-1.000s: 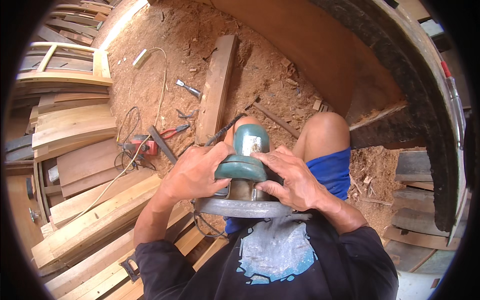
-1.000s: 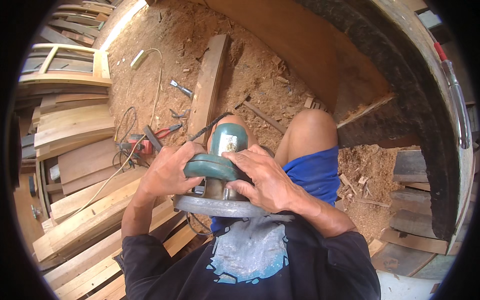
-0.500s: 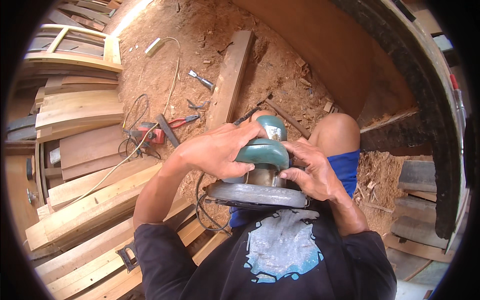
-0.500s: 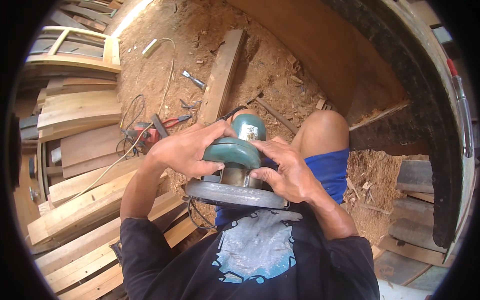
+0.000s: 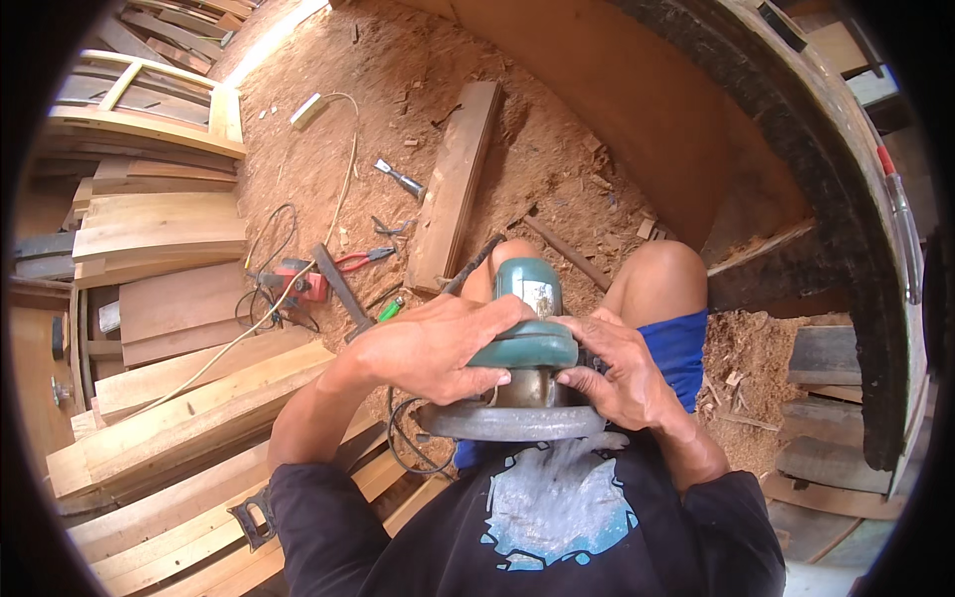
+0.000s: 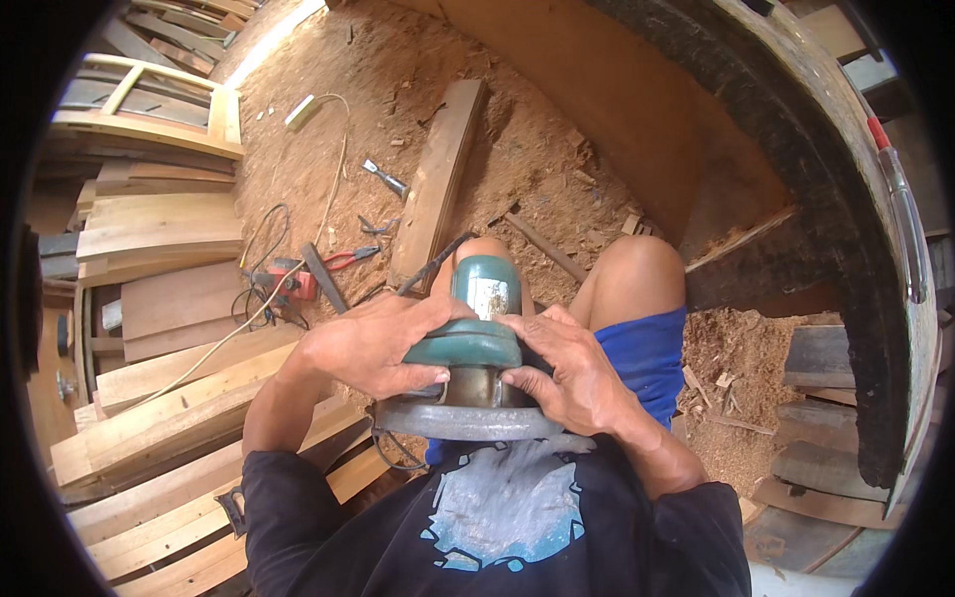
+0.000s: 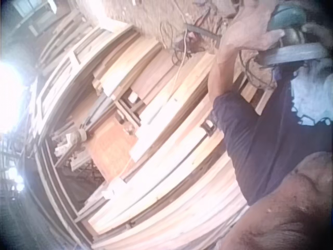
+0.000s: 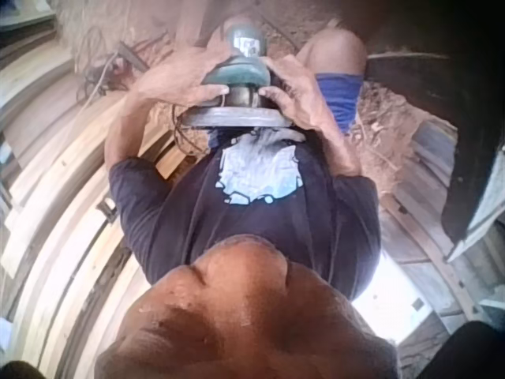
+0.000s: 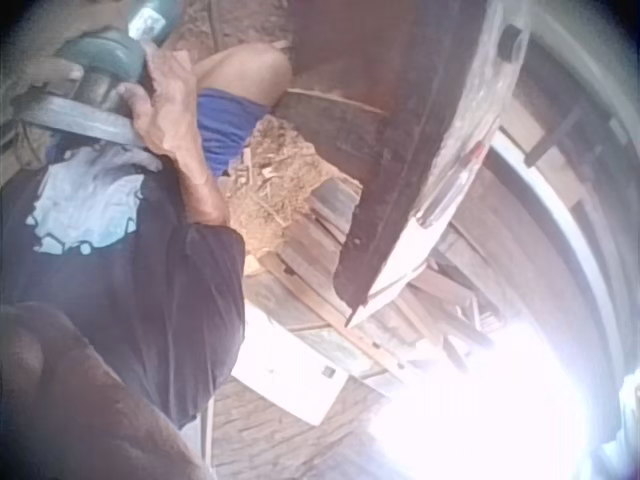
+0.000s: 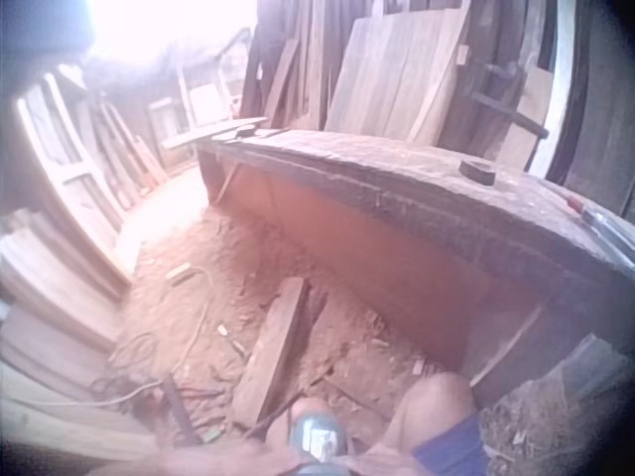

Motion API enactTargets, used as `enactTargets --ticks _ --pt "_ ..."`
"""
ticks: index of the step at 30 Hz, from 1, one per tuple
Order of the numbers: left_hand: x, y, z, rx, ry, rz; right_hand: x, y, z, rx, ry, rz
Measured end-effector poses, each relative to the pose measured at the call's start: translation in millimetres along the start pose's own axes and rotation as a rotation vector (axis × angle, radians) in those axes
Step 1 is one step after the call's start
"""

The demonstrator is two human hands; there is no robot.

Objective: The person adjusts the blade guard and mechanical settings of a circular saw by hand while sitting in a woodworking area.

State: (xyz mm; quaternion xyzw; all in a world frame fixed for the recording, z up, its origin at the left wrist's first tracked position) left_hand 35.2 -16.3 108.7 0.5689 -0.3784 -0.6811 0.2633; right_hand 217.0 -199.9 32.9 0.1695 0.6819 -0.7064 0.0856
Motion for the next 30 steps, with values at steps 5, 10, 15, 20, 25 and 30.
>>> enactTargets --ticks 5,10,15,20,25,30 --pt "-3 17 1 -0.203 -0.116 -0.053 2 -9 -2 -0.051 -0.002 0.044" --pt "18 20 2 -0.150 0.116 -0.270 3 -11 -3 -0.008 -0.067 0.023" --pt "18 16 1 -0.142 0.130 -0.333 -1 6 -11 0.025 -0.160 -0.281" --pt "24 9 7 -0.012 0.251 -0.351 2 16 -17 0.154 -0.314 -0.521" --pt "23 13 6 0.095 0.236 -0.456 -3 13 -19 0.148 -0.334 -0.468" --pt "20 18 1 0.020 0.106 -0.488 -6 16 -20 0.116 -0.323 -0.408"
Point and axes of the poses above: each hand's wrist, its own z-axis away from the middle knuckle, its own x-axis out of the palm, y = z × x, the point moved 2 cm from there along -z, towards the middle knuckle, and after that the axes turned 15 degrees about x, right-handed, at the moved point
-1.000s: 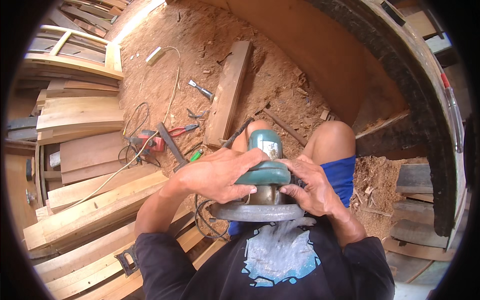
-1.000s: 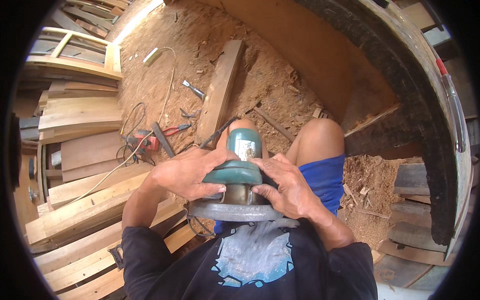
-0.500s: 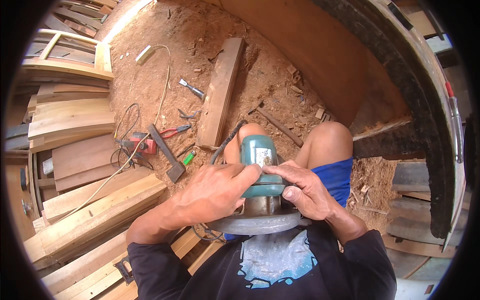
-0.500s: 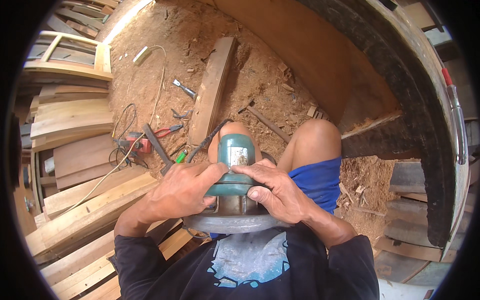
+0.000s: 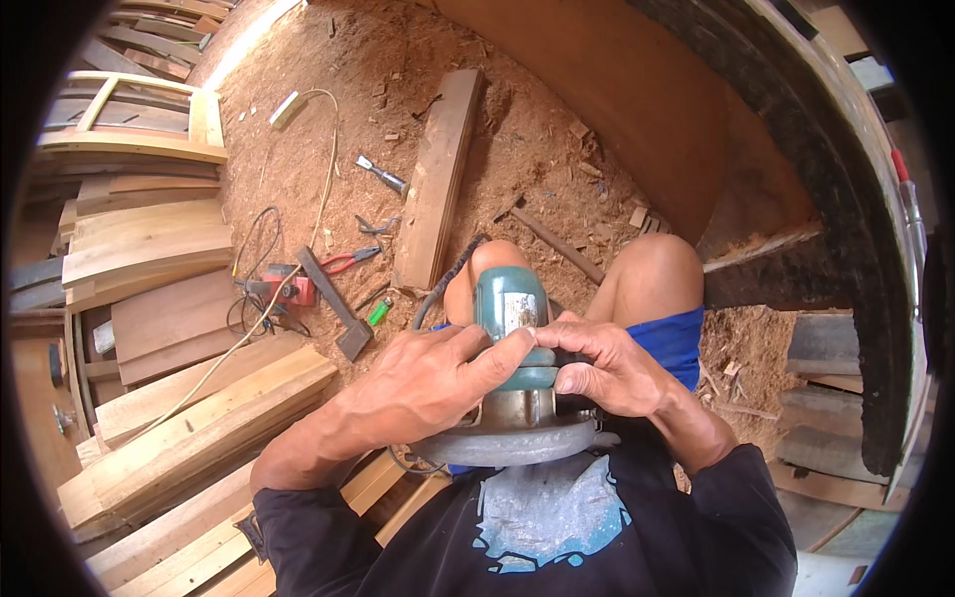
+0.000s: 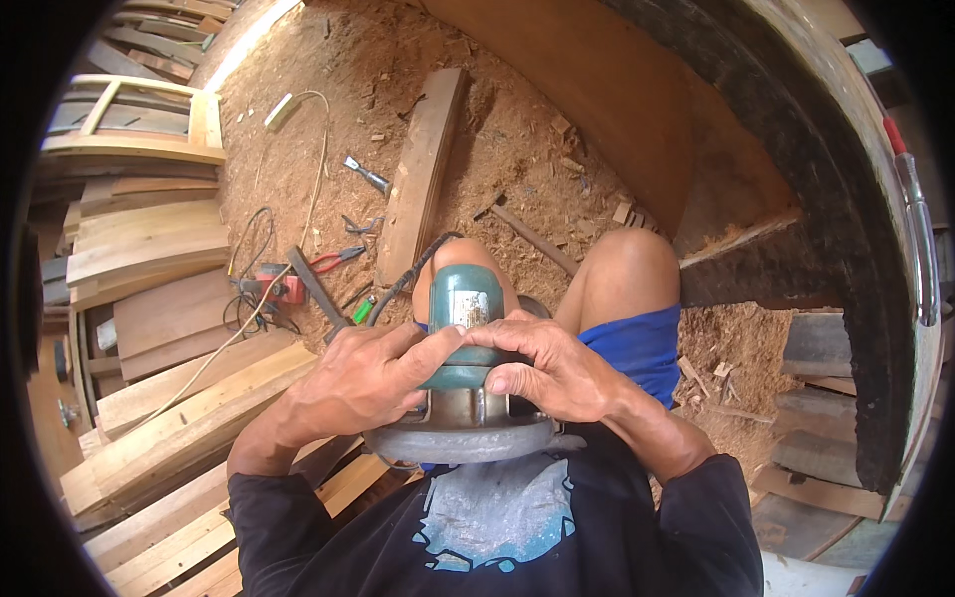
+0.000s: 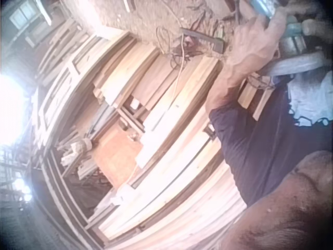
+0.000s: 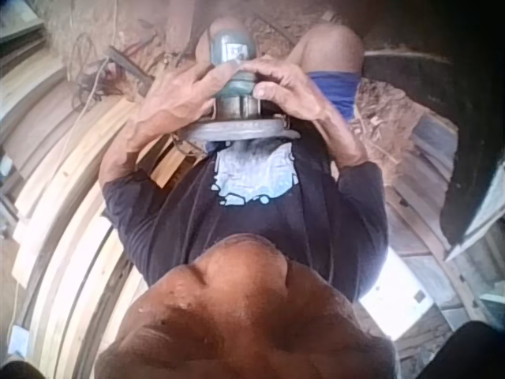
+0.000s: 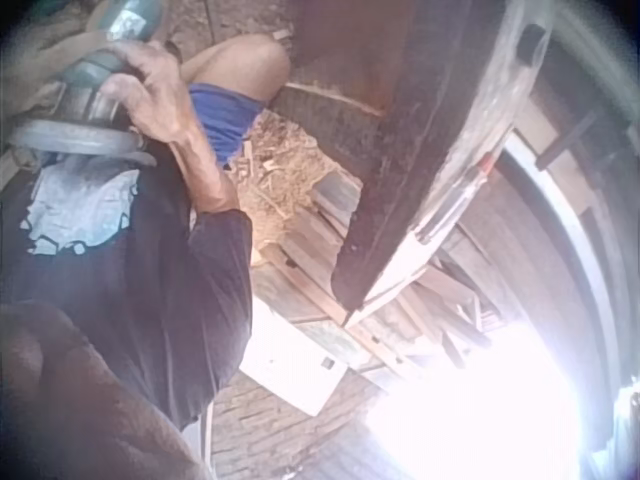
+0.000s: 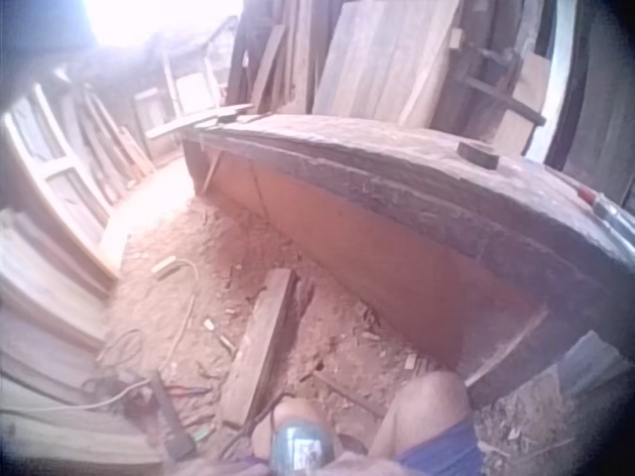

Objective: The person adjusts the blade guard and mechanical settings of a circular saw by hand while sitting in a woodworking area.

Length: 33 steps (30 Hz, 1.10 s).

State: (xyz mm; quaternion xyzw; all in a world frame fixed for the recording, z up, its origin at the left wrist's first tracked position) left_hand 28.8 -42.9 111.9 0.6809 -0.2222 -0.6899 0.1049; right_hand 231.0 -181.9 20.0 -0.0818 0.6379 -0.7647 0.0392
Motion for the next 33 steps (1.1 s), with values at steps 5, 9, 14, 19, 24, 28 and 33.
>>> enactTargets --ticks 5,9,14,19,24,28,33 --pt "9 -8 -3 0.024 0.073 -0.091 -12 -14 -1 0.030 -0.010 0.100" --pt "8 -20 3 -0.007 0.132 -0.043 -24 -8 -15 0.051 -0.122 0.055" --pt "20 -35 25 0.005 0.313 -0.035 -28 9 -15 -0.015 -0.023 0.072" --pt "25 -38 41 -0.013 0.394 -0.046 5 -4 -4 -0.086 0.129 0.388" --pt "30 -42 56 -0.126 0.449 -0.027 27 -5 -16 -0.016 0.214 0.372" --pt "21 -37 50 -0.270 0.309 0.041 32 -6 -17 -0.021 0.229 0.386" --pt "7 -37 39 -0.381 0.185 0.226 34 -7 -16 -0.068 0.224 0.375"
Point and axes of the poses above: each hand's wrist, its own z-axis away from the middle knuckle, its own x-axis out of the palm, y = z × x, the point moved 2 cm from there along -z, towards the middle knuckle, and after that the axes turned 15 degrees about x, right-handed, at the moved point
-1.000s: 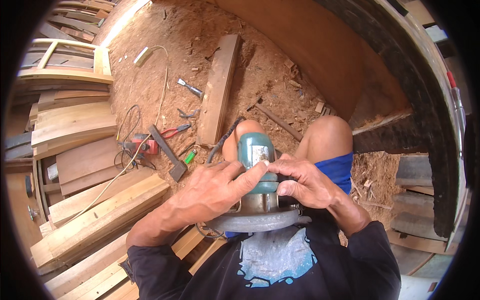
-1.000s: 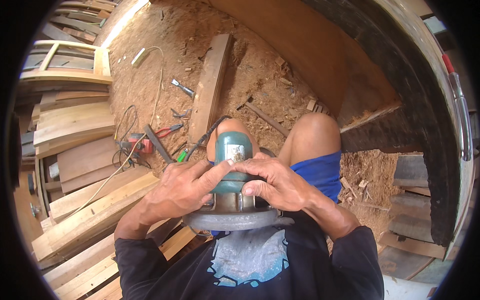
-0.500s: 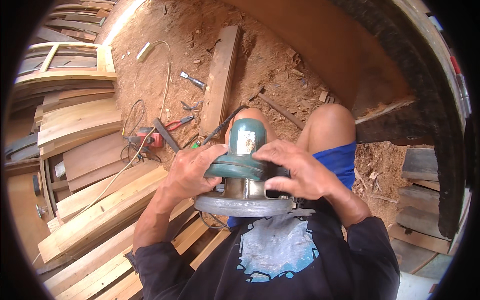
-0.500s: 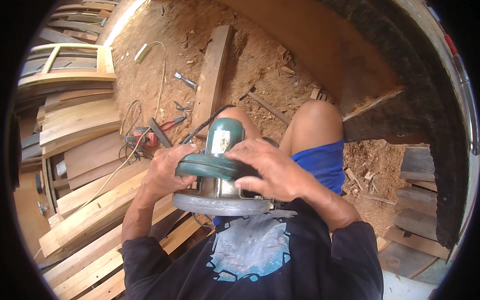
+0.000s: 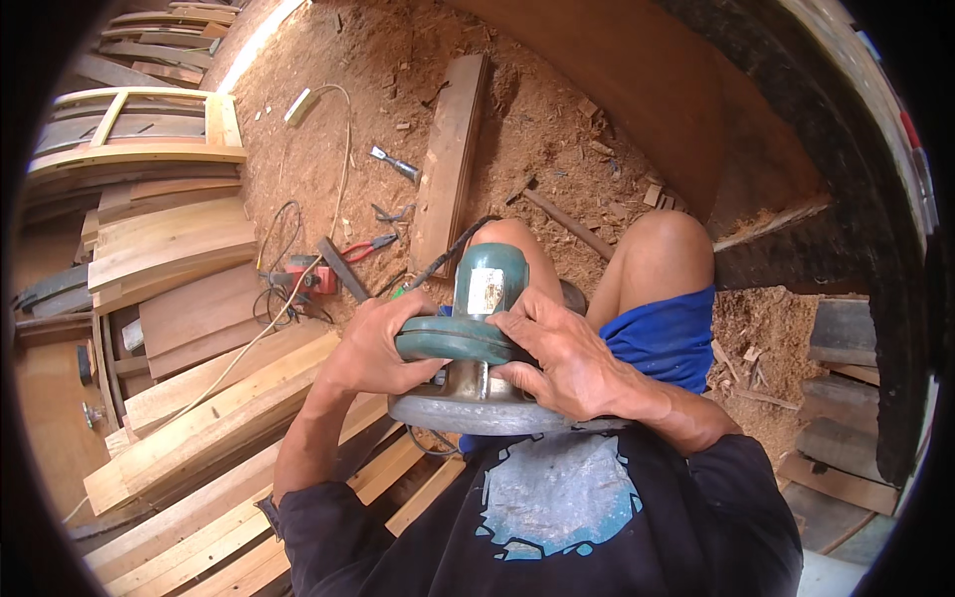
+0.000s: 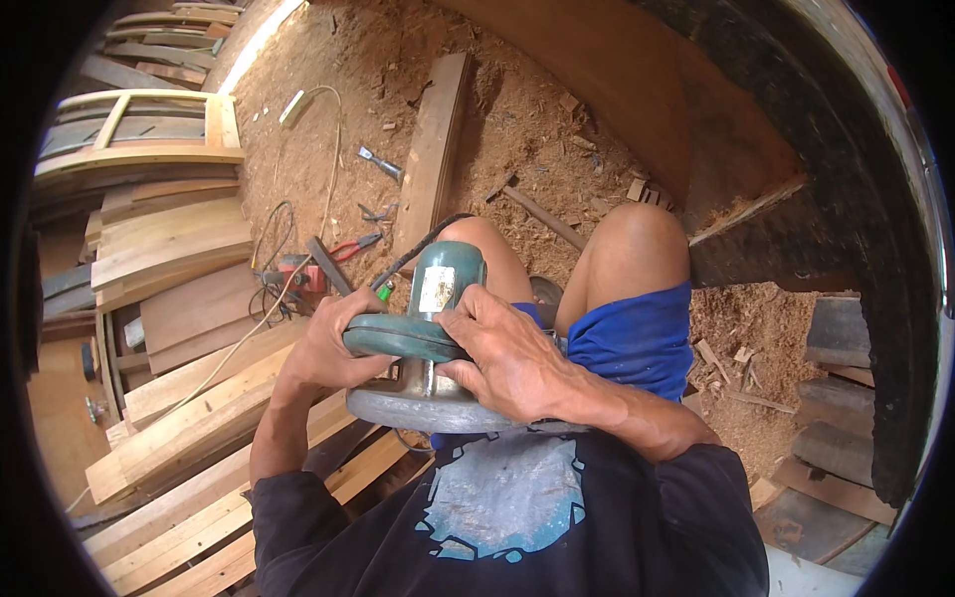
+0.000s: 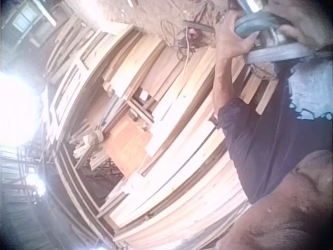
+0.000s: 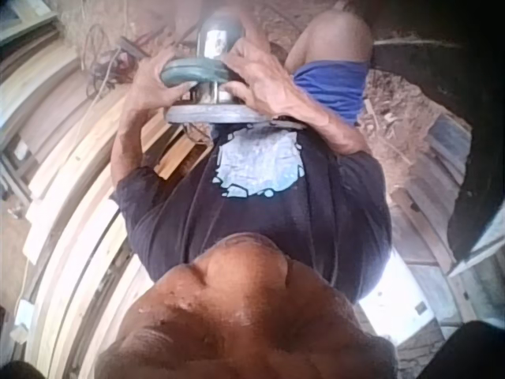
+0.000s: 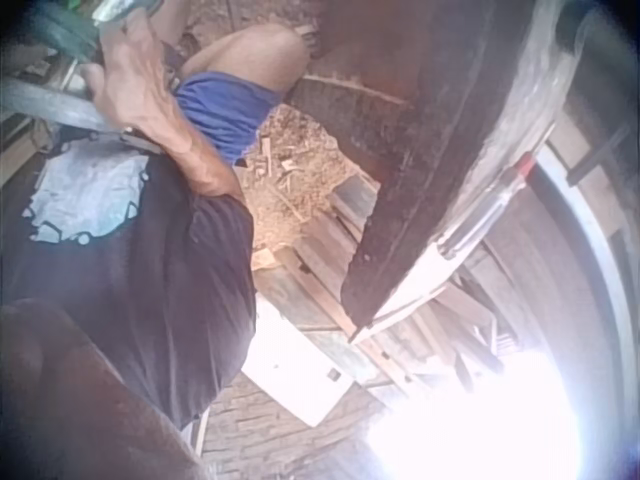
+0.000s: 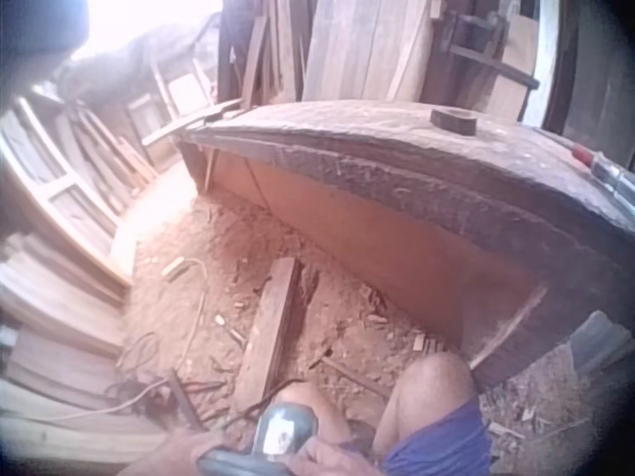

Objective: The person adjusts the blade guard and mechanical settings of a circular saw by hand while sitting in a woodworking area.

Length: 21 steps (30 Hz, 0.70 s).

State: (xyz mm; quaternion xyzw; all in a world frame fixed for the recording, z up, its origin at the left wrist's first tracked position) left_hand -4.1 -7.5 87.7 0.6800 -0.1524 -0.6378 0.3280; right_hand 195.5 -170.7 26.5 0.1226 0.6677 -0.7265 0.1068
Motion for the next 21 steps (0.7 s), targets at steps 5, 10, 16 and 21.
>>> enactTargets --ticks 5,10,16,21 --pt "-3 -10 -2 -0.082 -0.121 0.298 0 1 1 -0.014 0.002 -0.004" --pt "-8 -4 -9 -0.061 -0.208 0.155 0 4 1 -0.017 0.000 0.013" --pt "-10 -7 -12 -0.024 -0.287 0.222 -2 5 2 -0.063 0.023 -0.010" --pt "-6 5 -10 -0.092 -0.275 0.135 -3 8 1 -0.041 -0.037 0.004"
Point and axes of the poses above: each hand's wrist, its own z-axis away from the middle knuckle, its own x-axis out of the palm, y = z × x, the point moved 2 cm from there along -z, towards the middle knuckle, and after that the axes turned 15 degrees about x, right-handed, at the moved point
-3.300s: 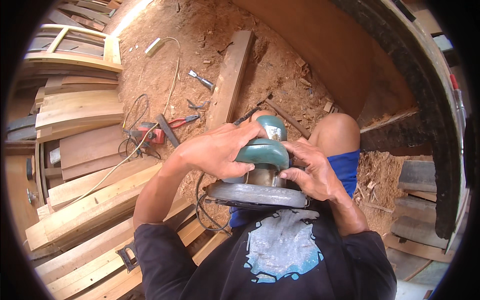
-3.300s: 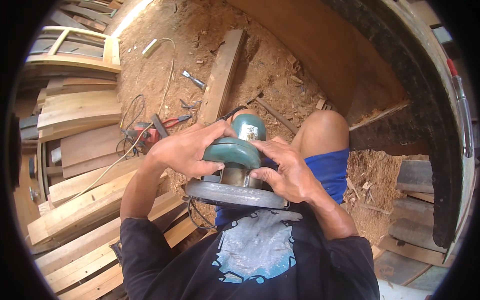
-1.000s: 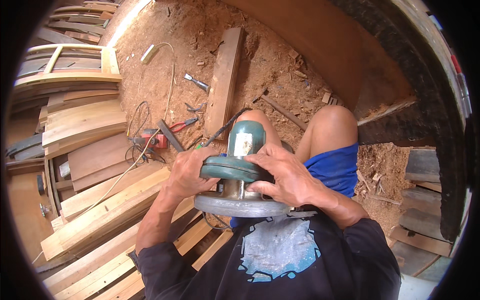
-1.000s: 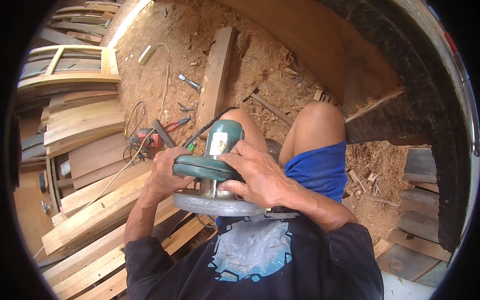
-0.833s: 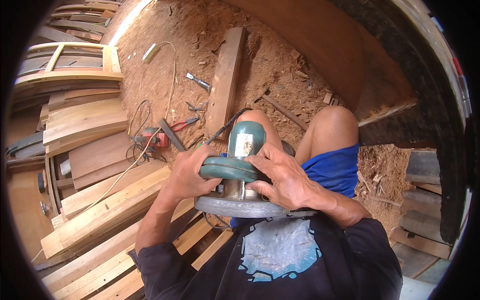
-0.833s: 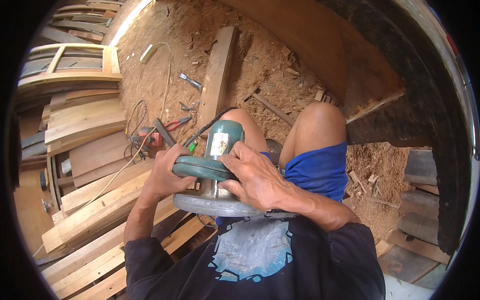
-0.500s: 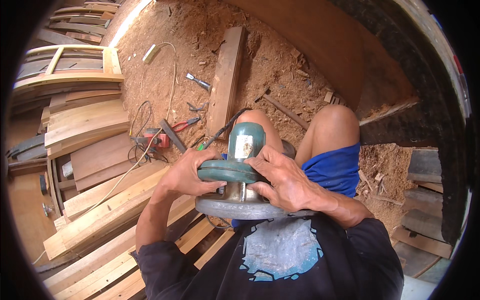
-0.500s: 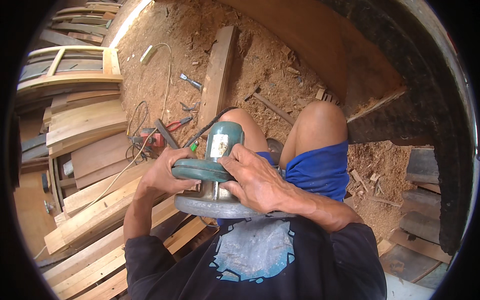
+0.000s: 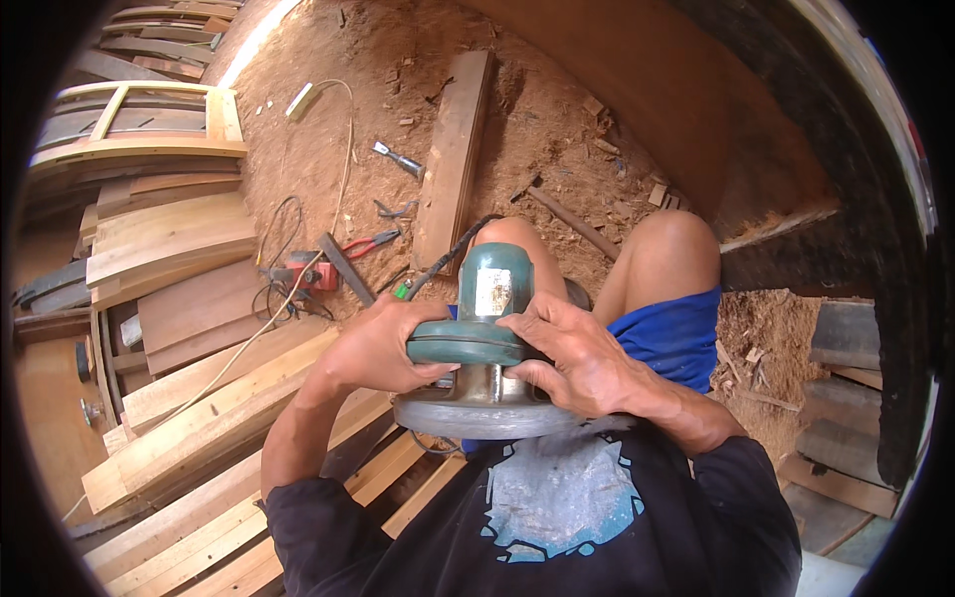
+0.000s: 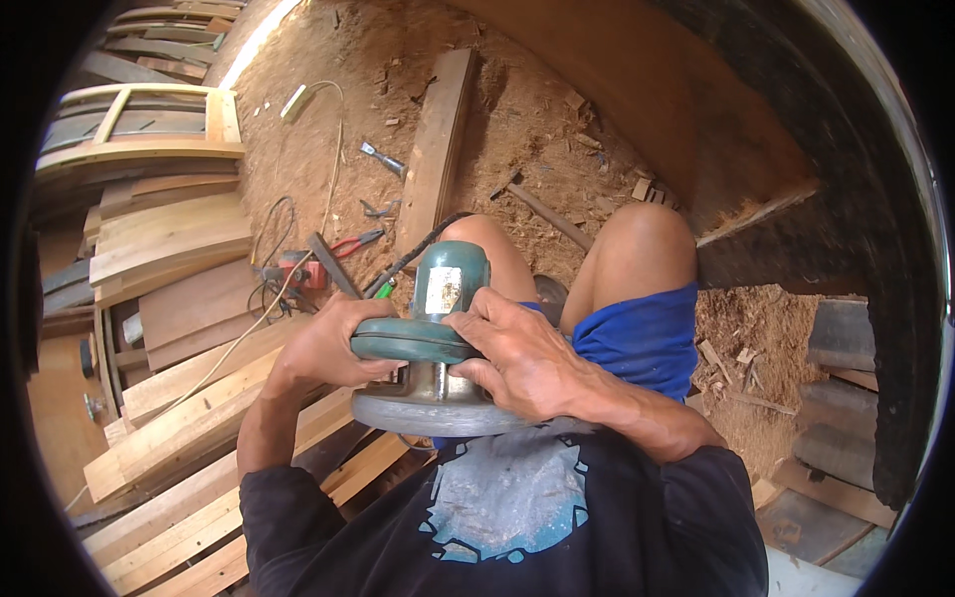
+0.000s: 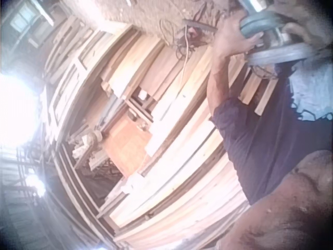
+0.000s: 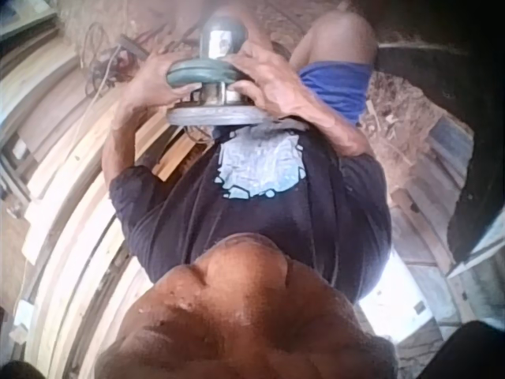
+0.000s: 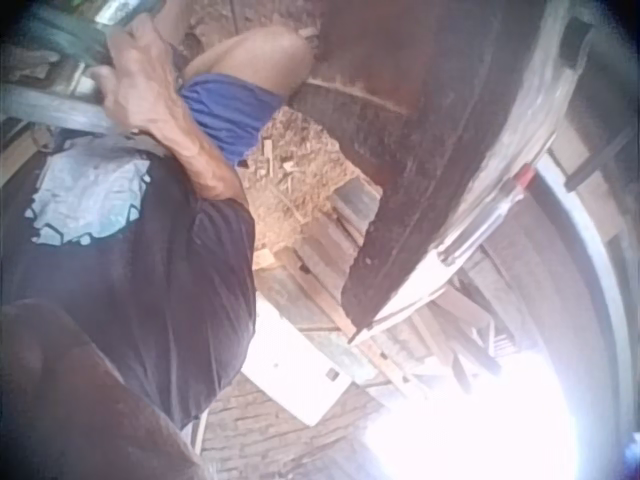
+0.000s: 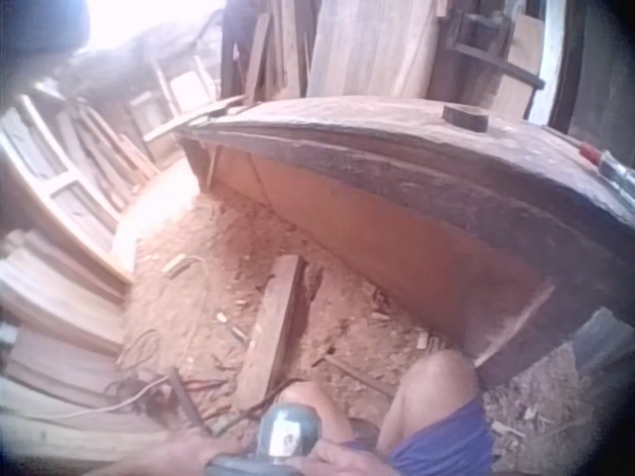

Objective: The person adjusts the blade guard and mechanical settings of a circular saw by hand while sitting in a woodworking area.

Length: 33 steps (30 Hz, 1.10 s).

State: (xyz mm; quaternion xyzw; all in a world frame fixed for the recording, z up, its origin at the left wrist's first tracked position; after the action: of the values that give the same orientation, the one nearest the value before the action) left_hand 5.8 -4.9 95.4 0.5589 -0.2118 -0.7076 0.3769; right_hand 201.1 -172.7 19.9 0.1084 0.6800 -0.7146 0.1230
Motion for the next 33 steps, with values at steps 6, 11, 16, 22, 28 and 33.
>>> enactTargets --ticks 6,11,16,22,28,33 --pt "11 -3 6 -0.016 0.098 -0.052 -5 -9 -4 0.041 -0.045 0.131" --pt "2 7 6 0.372 0.283 -0.007 -3 -13 -7 -0.034 0.004 0.115" --pt "4 3 7 0.149 0.185 0.142 -1 -17 -6 -0.020 -0.016 0.126" --pt "-3 -1 1 0.257 0.047 0.123 4 -18 -3 0.026 0.009 0.164" --pt "0 -5 3 0.233 -0.042 0.403 4 -21 -4 -0.016 0.029 0.124" --pt "1 2 0 0.264 -0.001 0.295 0 -15 -3 -0.021 -0.017 0.067"
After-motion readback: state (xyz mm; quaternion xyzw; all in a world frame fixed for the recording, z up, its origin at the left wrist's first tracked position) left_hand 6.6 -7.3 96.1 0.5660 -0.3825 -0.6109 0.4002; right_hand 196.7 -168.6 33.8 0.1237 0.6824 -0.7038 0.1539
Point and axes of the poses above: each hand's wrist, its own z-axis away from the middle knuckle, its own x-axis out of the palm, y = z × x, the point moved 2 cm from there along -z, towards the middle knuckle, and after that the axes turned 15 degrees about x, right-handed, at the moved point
